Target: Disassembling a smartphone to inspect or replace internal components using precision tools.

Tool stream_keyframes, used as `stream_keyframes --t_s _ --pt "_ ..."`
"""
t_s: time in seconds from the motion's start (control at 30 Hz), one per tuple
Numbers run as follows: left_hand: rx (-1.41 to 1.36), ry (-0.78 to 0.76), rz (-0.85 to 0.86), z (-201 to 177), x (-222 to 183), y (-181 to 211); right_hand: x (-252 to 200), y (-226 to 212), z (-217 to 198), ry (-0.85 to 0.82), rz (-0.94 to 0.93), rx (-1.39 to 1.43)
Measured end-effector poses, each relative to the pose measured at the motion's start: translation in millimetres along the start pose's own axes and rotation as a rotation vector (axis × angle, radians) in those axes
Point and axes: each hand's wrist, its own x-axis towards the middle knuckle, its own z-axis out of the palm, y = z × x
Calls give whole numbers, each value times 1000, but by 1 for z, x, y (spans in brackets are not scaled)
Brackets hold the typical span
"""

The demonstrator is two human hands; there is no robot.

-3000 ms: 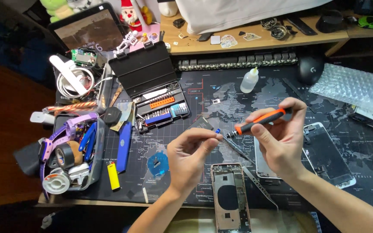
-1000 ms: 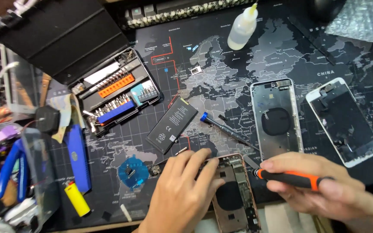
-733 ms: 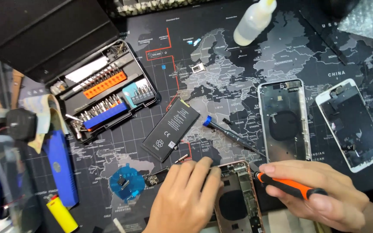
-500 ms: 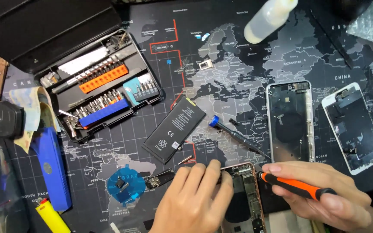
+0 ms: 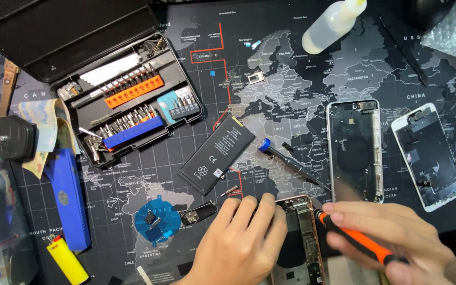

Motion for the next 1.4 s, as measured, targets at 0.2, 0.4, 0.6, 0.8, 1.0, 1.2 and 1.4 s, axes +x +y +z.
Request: stream_keyframes --t_s 0.2,0.4,0.6,0.8,1.0,1.2,1.4 --pt "-27 -26 0 -2 1 1 25 -7 -21 -233 -383 -434" --pt "-16 -40 5 -1 0 1 44 -20 -27 -349 -646 -671" --pt "-6 -22 11 -3 1 1 58 -23 -33 -482 -569 -667" --pt "-6 -34 5 -3 0 1 54 -18 -32 -458 -564 -670" --pt "3 -34 12 -3 0 0 58 -22 -37 -491 -580 -684" --pt "17 -41 10 -3 1 1 56 -20 -37 -479 -656 -695" --pt "12 -37 8 -2 3 3 53 -17 -39 -515 -605 -628"
